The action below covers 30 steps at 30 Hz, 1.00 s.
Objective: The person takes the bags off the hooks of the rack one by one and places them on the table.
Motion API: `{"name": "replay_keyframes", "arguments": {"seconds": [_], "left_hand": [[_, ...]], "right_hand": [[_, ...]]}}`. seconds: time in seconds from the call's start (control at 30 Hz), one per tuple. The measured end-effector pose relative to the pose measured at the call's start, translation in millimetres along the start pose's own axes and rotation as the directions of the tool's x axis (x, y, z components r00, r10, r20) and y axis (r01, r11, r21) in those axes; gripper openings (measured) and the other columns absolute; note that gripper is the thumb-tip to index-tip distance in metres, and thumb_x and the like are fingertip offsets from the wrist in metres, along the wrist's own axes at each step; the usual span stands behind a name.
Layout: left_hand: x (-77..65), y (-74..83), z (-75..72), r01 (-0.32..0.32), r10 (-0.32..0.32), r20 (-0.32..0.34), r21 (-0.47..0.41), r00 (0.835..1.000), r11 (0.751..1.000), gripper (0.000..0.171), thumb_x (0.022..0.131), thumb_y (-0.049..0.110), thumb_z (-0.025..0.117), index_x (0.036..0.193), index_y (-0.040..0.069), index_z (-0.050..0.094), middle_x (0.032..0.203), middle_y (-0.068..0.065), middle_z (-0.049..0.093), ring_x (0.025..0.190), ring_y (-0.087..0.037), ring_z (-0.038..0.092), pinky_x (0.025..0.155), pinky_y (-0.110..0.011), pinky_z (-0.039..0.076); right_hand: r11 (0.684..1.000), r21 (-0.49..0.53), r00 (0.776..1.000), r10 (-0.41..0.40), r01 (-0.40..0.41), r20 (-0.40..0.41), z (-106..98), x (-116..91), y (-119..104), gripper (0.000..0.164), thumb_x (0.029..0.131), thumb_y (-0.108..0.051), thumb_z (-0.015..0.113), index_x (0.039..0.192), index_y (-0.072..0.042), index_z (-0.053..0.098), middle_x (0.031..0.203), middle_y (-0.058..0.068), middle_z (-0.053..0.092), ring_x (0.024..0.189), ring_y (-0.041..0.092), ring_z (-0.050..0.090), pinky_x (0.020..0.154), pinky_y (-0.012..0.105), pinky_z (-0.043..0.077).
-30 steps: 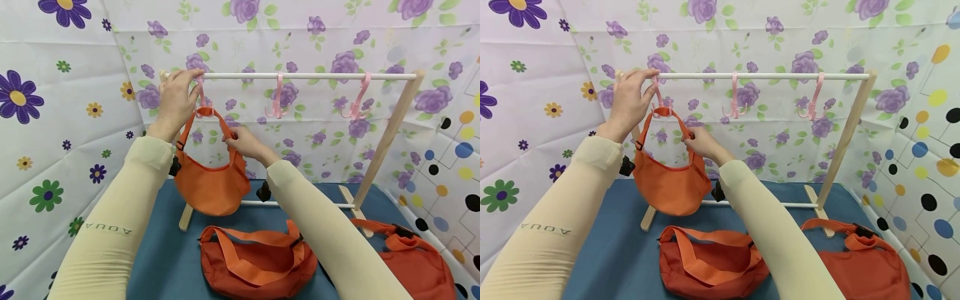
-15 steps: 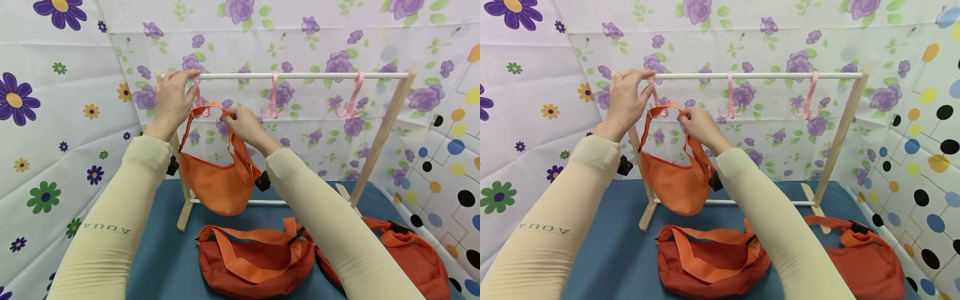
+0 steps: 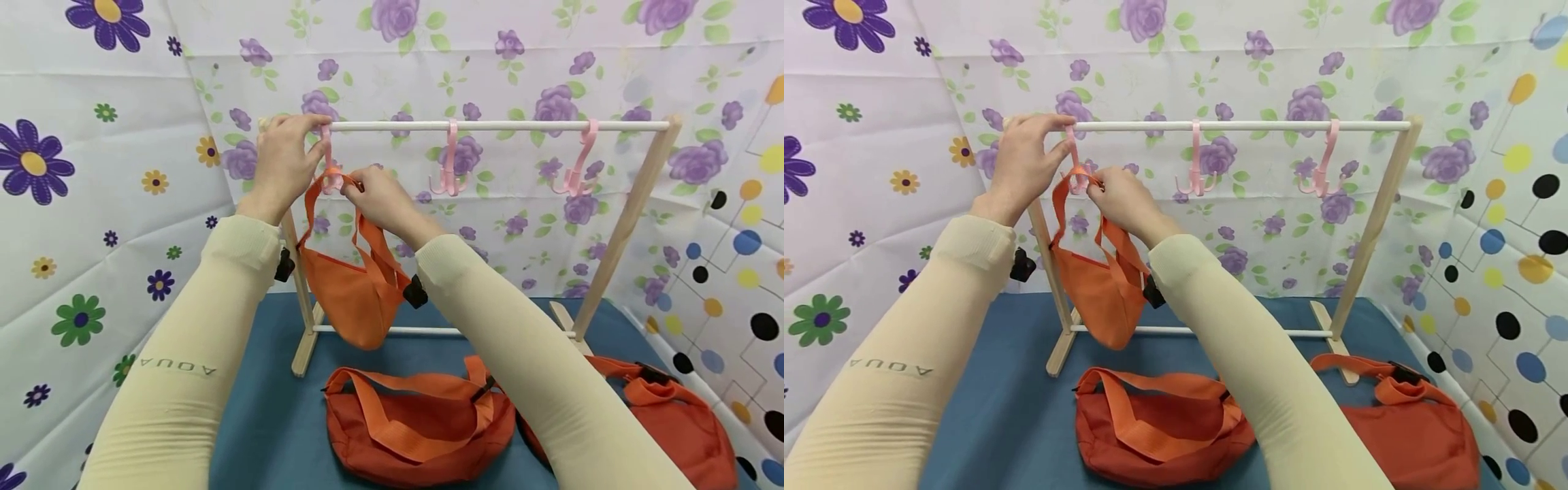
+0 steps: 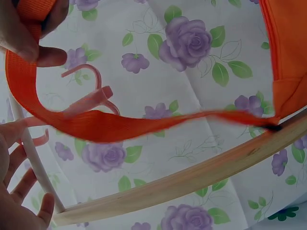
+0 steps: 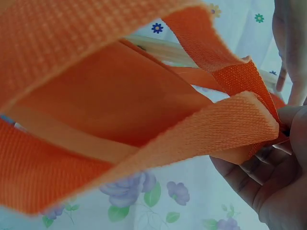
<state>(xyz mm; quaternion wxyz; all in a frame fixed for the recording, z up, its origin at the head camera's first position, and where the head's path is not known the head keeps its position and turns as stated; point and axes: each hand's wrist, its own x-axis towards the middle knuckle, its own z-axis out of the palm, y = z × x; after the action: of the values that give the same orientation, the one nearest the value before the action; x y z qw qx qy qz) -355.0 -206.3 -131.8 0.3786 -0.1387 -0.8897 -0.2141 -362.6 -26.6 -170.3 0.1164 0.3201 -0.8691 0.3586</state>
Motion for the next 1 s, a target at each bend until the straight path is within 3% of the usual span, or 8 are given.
{"name": "replay_keyframes", "arguments": {"seconds": [0.23, 0.57, 0.8, 1.0], "left_hand": [[0.3, 5.1, 3.2, -0.002, 0.002, 0.018, -0.004, 1.000, 1.000, 0.037, 0.107, 0.027, 0.063, 0.143, 0.021, 0.065, 0.144, -0.002, 0.064, 0.141, -0.029, 0.047, 0.117, -0.057, 0.029], [-5.3, 1.1, 5.6, -0.034, 0.034, -0.007, 0.007, 0.999, 0.999, 0.039, 0.109, 0.024, 0.056, 0.147, 0.018, 0.058, 0.153, -0.004, 0.054, 0.144, -0.031, 0.042, 0.118, -0.058, 0.028], [-6.5, -1.9, 6.6, -0.061, 0.061, -0.018, 0.011, 0.998, 0.998, 0.038, 0.110, 0.024, 0.056, 0.146, 0.016, 0.058, 0.153, -0.005, 0.053, 0.145, -0.031, 0.041, 0.118, -0.059, 0.027], [-7.3, -2.5, 7.8, -0.070, 0.070, -0.013, 0.011, 0.997, 0.997, 0.038, 0.110, 0.023, 0.055, 0.147, 0.016, 0.057, 0.154, -0.005, 0.052, 0.146, -0.031, 0.041, 0.116, -0.060, 0.029]], "right_hand": [[0.999, 0.000, 0.998, 0.045, -0.045, 0.048, 2, -5, 4, 0.025, 0.110, -0.017, 0.051, 0.111, -0.008, 0.075, 0.069, 0.005, 0.048, 0.053, 0.014, 0.037, 0.053, 0.025, 0.036], [1.000, -0.007, 0.999, -0.011, 0.011, 0.036, -1, -14, 6, 0.025, 0.110, -0.018, 0.052, 0.110, -0.009, 0.076, 0.070, 0.006, 0.053, 0.056, 0.015, 0.040, 0.057, 0.025, 0.038], [1.000, -0.011, 0.999, -0.014, 0.015, 0.047, -6, -21, 9, 0.027, 0.111, -0.019, 0.051, 0.114, -0.008, 0.075, 0.084, 0.008, 0.065, 0.064, 0.018, 0.053, 0.060, 0.028, 0.045], [1.000, 0.005, 0.999, -0.005, 0.005, 0.039, -8, -25, 15, 0.027, 0.111, -0.019, 0.051, 0.110, -0.008, 0.076, 0.082, 0.009, 0.064, 0.065, 0.019, 0.049, 0.060, 0.028, 0.042]]}}
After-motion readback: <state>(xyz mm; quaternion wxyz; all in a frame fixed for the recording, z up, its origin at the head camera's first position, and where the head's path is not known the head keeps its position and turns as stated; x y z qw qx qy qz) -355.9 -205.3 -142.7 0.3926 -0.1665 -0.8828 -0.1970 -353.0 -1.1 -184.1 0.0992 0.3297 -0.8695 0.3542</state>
